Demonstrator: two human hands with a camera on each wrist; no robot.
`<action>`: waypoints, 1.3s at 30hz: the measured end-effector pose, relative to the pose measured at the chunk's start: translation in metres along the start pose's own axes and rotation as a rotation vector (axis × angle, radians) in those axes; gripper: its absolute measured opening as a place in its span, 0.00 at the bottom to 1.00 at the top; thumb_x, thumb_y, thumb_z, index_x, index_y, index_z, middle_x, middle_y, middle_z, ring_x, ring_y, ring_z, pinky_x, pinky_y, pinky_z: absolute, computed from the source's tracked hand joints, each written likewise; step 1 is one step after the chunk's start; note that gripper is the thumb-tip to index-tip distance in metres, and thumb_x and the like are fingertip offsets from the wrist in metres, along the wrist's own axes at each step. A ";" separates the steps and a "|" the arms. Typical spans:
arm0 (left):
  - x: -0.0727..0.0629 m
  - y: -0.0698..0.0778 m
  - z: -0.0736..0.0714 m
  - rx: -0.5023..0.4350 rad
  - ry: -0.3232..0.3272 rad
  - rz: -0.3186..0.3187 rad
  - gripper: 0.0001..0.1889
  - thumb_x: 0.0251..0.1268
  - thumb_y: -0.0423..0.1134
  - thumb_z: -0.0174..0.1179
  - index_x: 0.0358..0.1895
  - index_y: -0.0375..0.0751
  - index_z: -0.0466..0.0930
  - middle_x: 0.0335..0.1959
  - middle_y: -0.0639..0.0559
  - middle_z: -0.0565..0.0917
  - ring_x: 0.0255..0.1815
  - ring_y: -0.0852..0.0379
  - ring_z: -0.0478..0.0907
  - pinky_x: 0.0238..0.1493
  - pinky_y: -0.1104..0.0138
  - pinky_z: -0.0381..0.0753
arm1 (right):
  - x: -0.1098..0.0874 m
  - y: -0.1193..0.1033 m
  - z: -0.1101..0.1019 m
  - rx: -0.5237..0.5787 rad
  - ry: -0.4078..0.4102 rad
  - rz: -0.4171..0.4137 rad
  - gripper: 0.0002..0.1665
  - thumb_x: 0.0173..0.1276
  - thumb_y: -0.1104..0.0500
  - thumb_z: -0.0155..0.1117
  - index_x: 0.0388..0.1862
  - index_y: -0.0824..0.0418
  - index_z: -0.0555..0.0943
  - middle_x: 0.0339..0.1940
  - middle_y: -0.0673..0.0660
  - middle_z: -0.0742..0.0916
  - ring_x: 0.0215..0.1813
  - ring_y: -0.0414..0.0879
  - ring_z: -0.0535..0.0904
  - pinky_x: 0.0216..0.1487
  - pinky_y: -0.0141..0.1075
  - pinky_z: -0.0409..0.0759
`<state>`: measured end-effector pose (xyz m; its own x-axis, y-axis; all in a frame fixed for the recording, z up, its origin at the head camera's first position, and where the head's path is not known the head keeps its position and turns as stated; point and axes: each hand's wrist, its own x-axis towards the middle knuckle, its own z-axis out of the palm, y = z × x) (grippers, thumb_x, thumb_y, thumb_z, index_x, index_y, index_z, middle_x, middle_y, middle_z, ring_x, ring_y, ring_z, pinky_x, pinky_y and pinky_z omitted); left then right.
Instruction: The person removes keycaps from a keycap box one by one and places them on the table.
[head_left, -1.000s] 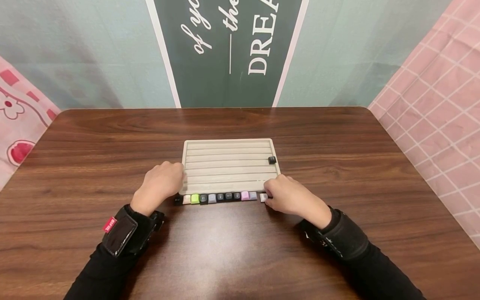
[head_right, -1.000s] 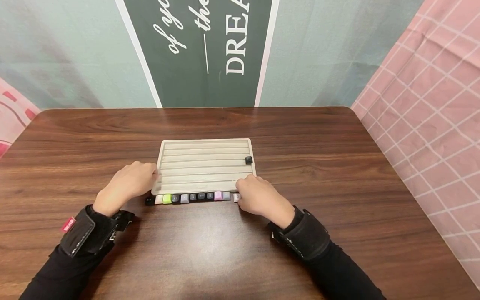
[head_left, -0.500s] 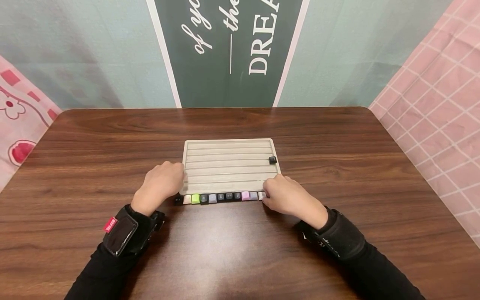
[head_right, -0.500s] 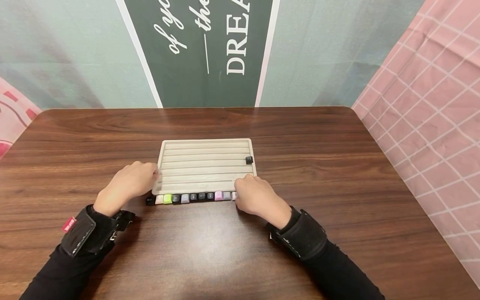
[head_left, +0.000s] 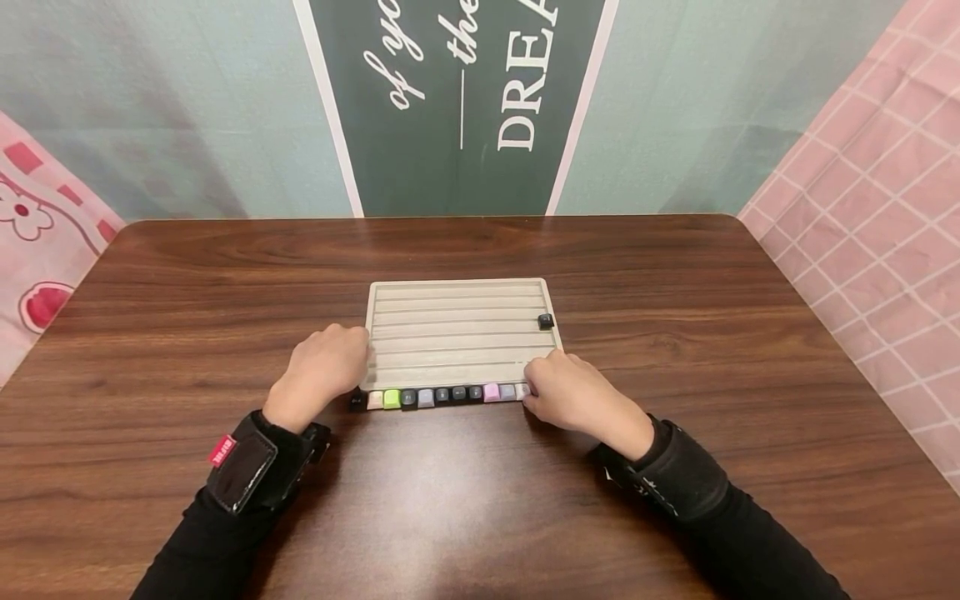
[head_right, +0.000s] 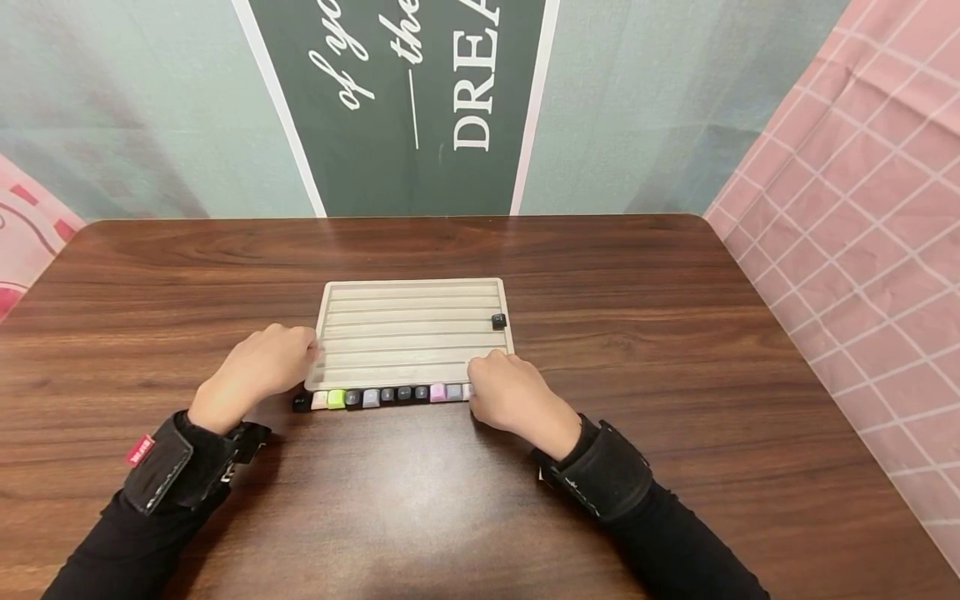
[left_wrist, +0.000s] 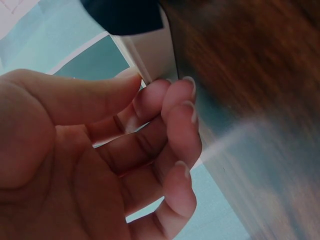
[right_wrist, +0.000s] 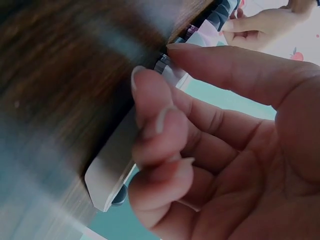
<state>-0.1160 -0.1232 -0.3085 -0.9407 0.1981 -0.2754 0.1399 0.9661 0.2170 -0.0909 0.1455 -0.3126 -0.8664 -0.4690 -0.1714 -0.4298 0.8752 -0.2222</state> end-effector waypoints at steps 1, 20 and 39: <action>0.000 0.000 0.000 0.000 0.001 -0.001 0.10 0.64 0.35 0.46 0.28 0.35 0.74 0.27 0.39 0.77 0.25 0.46 0.74 0.22 0.55 0.72 | 0.000 0.000 0.000 0.000 -0.001 0.001 0.21 0.54 0.63 0.63 0.10 0.56 0.64 0.12 0.46 0.64 0.17 0.41 0.62 0.18 0.34 0.63; 0.001 0.000 0.000 0.005 -0.025 -0.015 0.10 0.65 0.35 0.46 0.30 0.35 0.75 0.29 0.38 0.78 0.26 0.46 0.74 0.23 0.55 0.72 | -0.004 0.004 -0.005 0.020 -0.001 -0.019 0.20 0.53 0.65 0.63 0.12 0.56 0.63 0.12 0.47 0.63 0.17 0.41 0.61 0.18 0.32 0.59; 0.001 -0.001 0.000 -0.005 -0.009 -0.001 0.10 0.65 0.35 0.46 0.29 0.35 0.74 0.28 0.38 0.77 0.27 0.45 0.75 0.23 0.54 0.72 | 0.002 0.017 -0.022 0.034 0.016 0.028 0.12 0.57 0.67 0.57 0.17 0.58 0.69 0.13 0.50 0.69 0.19 0.43 0.64 0.20 0.33 0.63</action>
<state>-0.1174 -0.1242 -0.3096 -0.9379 0.1988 -0.2842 0.1377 0.9655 0.2210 -0.1055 0.1626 -0.2953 -0.8820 -0.4421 -0.1631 -0.3966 0.8834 -0.2496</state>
